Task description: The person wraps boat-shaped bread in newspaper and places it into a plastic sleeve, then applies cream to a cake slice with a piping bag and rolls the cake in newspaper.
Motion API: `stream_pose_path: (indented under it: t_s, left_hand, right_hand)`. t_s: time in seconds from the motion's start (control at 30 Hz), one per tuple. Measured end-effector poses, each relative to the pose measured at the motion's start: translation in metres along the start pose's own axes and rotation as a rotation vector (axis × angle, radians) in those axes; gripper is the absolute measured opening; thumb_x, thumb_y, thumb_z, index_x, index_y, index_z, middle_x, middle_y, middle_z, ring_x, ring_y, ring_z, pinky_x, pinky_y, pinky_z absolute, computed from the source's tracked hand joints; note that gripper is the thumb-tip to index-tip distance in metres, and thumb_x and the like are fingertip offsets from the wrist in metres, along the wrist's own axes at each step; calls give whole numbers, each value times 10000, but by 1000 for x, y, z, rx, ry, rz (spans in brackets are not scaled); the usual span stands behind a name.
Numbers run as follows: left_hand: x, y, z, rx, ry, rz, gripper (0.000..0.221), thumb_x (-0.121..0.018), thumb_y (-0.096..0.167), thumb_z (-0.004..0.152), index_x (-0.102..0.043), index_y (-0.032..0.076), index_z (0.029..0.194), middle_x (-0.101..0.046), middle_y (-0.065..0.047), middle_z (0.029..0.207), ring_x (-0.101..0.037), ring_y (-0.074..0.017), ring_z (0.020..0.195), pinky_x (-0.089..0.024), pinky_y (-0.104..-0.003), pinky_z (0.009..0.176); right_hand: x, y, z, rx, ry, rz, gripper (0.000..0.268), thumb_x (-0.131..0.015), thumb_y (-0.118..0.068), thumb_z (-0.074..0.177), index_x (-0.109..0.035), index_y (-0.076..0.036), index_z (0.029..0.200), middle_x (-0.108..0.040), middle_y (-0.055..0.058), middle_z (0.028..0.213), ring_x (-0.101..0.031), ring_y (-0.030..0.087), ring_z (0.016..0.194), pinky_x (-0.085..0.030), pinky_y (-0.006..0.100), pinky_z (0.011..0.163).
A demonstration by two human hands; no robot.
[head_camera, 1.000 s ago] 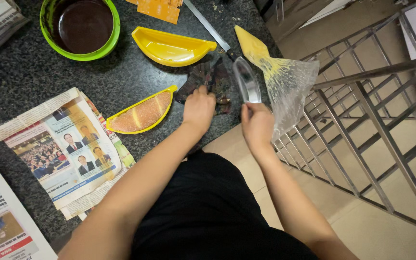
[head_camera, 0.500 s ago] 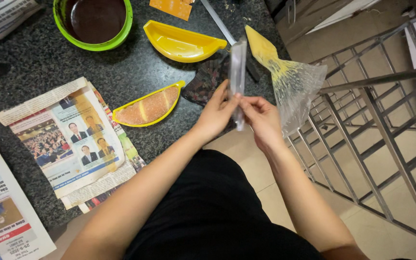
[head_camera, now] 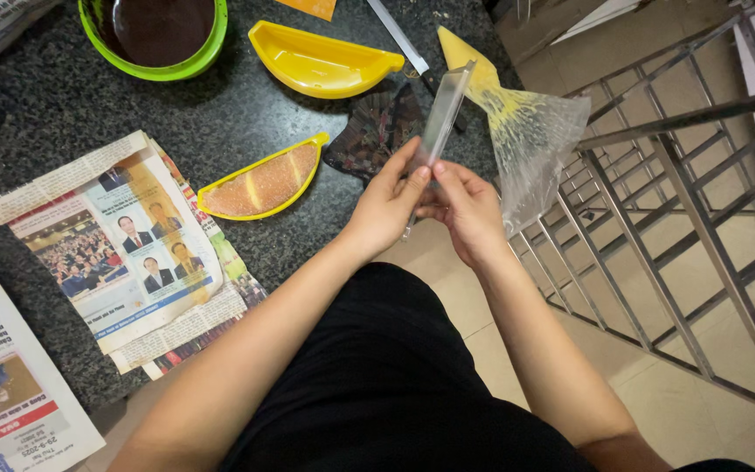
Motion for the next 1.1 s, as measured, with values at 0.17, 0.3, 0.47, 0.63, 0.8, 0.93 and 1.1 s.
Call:
stream_pose_path:
  t_s: [0.17, 0.3, 0.47, 0.63, 0.8, 0.93, 1.1]
  left_hand:
    - [-3, -5, -3, -8, 5, -2, 647, -549, 225, 1059, -262, -13, 1589, -522, -185, 1495, -650, -168, 1201, -545, -282, 964]
    - [3, -10, 0, 104, 69, -83, 667, -554, 257, 1052, -268, 25, 1608, -597, -193, 1412, -651, -201, 1155, -567, -334, 932]
    - [12, -11, -2, 280, 137, -177, 701, -559, 314, 1016, -259, 109, 1614, -596, -132, 1358, -603, -220, 1173, -579, -450, 911]
    - [13, -14, -3, 365, 139, -241, 713, -558, 374, 992, -274, 122, 1595, -555, -73, 1426, -559, -222, 1282, -565, -526, 944]
    - [7, -29, -2, 440, 95, -287, 747, -572, 381, 978, -258, 127, 1607, -524, -96, 1473, -544, -236, 1301, -547, -523, 966]
    - [2, -34, -2, 454, 42, -311, 846, -648, 286, 972, -144, 103, 1627, -521, -122, 1485, -560, -233, 1308, -543, -496, 998]
    - [-5, -33, -5, 484, -104, -406, 918, -701, 119, 940, -100, 142, 1635, -530, -157, 1454, -613, -247, 1232, -538, -407, 1022]
  right_hand:
    - [2, -9, -5, 88, -2, -17, 341, -640, -235, 1041, -684, 3, 1280, -734, 66, 1074, -677, 128, 840, -597, 315, 740]
    - [3, -17, -15, 144, -17, -156, 323, -660, -189, 1009, -682, -13, 1278, -737, 66, 1087, -698, 133, 902, -600, 305, 822]
    - [-7, -30, -39, 209, -76, -496, 303, -682, -180, 1020, -714, -15, 1273, -740, 62, 1126, -666, 119, 994, -525, 272, 905]
    - [-23, -50, -66, 287, -225, -754, 338, -707, -169, 961, -697, -47, 1276, -710, 73, 1235, -655, 174, 1151, -499, 315, 999]
    - [-27, -57, -69, 377, -194, -921, 269, -753, -182, 923, -743, -49, 1156, -717, 100, 1216, -681, 214, 1132, -506, 330, 992]
    - [-22, -54, -66, 382, -146, -930, 176, -734, -183, 936, -764, -53, 1052, -739, 70, 1175, -700, 207, 1080, -535, 319, 916]
    - [-20, -62, -66, 536, -52, -1002, 127, -737, -130, 921, -756, -29, 996, -756, 68, 1123, -695, 204, 1041, -512, 324, 940]
Point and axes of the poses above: each hand's wrist, its own z-axis towards the middle knuckle, its own x-axis out of the back of the hand, y = z × x, the point moved 9 cm from there along z, towards the middle knuckle
